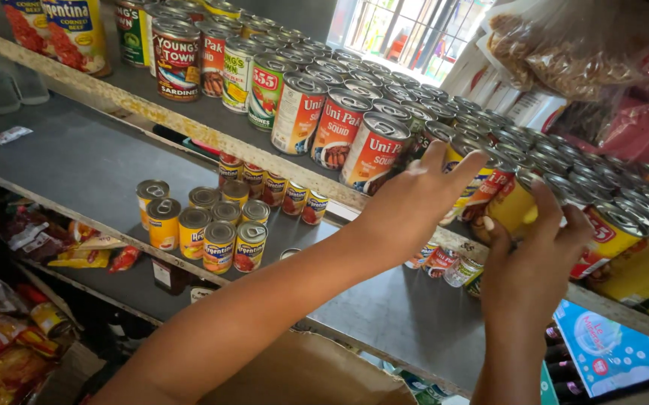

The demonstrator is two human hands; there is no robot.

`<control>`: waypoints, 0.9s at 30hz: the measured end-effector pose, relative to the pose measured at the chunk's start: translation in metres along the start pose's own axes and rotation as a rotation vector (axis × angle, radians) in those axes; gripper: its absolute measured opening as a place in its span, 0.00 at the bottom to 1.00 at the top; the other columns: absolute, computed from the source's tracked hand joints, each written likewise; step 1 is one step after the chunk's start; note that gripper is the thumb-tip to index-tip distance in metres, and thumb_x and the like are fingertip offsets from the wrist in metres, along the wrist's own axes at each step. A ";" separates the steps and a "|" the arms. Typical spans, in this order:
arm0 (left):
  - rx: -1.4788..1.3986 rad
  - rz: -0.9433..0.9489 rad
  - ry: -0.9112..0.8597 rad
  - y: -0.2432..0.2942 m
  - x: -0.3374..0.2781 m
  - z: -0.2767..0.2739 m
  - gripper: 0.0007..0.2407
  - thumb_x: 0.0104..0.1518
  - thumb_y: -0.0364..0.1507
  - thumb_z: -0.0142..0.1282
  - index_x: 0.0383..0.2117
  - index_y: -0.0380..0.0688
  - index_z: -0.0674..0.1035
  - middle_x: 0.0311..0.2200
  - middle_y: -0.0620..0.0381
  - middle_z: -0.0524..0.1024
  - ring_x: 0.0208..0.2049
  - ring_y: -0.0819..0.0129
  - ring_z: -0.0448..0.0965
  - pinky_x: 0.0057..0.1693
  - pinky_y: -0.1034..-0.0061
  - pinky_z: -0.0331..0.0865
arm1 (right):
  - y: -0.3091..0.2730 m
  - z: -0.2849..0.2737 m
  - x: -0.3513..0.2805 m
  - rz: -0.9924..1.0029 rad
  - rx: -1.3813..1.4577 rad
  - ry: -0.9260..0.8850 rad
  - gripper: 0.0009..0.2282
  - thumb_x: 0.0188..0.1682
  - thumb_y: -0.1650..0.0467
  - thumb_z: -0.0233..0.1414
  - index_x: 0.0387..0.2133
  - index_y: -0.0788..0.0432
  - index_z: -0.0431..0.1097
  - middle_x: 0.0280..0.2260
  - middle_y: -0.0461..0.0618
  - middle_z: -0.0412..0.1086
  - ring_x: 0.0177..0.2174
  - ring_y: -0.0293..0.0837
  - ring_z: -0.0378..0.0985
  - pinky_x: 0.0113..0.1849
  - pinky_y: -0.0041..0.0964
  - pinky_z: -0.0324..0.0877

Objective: Organizing and restocking various canned food items on store shelves.

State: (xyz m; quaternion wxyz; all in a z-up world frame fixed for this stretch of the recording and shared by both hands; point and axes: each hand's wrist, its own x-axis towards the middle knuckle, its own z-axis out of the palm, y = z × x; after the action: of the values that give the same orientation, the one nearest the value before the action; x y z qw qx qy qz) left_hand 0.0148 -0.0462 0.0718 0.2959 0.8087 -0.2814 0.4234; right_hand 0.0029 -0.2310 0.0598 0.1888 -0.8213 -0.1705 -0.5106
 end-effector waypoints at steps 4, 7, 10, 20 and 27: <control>-0.051 0.026 0.031 0.000 0.002 0.001 0.28 0.54 0.19 0.54 0.64 0.48 0.63 0.51 0.34 0.68 0.44 0.35 0.79 0.44 0.54 0.76 | 0.016 0.006 0.003 -0.018 -0.067 0.008 0.31 0.44 0.77 0.64 0.63 0.57 0.61 0.57 0.71 0.55 0.58 0.67 0.58 0.59 0.62 0.56; -0.174 0.009 0.000 0.001 0.004 0.007 0.28 0.53 0.20 0.56 0.63 0.50 0.63 0.51 0.35 0.68 0.42 0.36 0.80 0.43 0.54 0.75 | 0.026 0.012 0.008 -0.092 -0.166 0.025 0.30 0.43 0.77 0.65 0.62 0.57 0.64 0.57 0.68 0.57 0.59 0.64 0.58 0.61 0.65 0.51; -0.278 0.010 -0.001 0.001 0.006 0.023 0.28 0.55 0.20 0.56 0.64 0.51 0.63 0.52 0.36 0.69 0.41 0.39 0.81 0.43 0.55 0.75 | 0.035 0.014 0.013 -0.154 -0.212 0.055 0.27 0.45 0.78 0.63 0.60 0.58 0.66 0.56 0.65 0.58 0.58 0.62 0.59 0.60 0.65 0.50; -0.208 -0.078 -0.107 0.007 0.025 0.037 0.33 0.50 0.20 0.56 0.66 0.53 0.60 0.53 0.30 0.71 0.33 0.43 0.83 0.39 0.55 0.76 | 0.053 -0.020 0.006 -0.042 -0.019 0.038 0.26 0.48 0.81 0.55 0.63 0.58 0.64 0.62 0.66 0.49 0.59 0.60 0.58 0.58 0.48 0.64; -0.131 -0.091 -0.093 0.010 0.018 0.045 0.34 0.52 0.22 0.56 0.69 0.55 0.58 0.41 0.41 0.81 0.38 0.46 0.84 0.43 0.52 0.75 | 0.078 -0.002 -0.005 -0.220 -0.397 0.132 0.29 0.44 0.84 0.58 0.62 0.62 0.66 0.63 0.63 0.52 0.57 0.62 0.62 0.56 0.48 0.68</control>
State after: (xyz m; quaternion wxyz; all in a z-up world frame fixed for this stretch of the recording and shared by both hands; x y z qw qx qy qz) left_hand 0.0399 -0.0885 0.0680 0.3537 0.8184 -0.2848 0.3522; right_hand 0.0356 -0.3002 0.0458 -0.0223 -0.7836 -0.1425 -0.6044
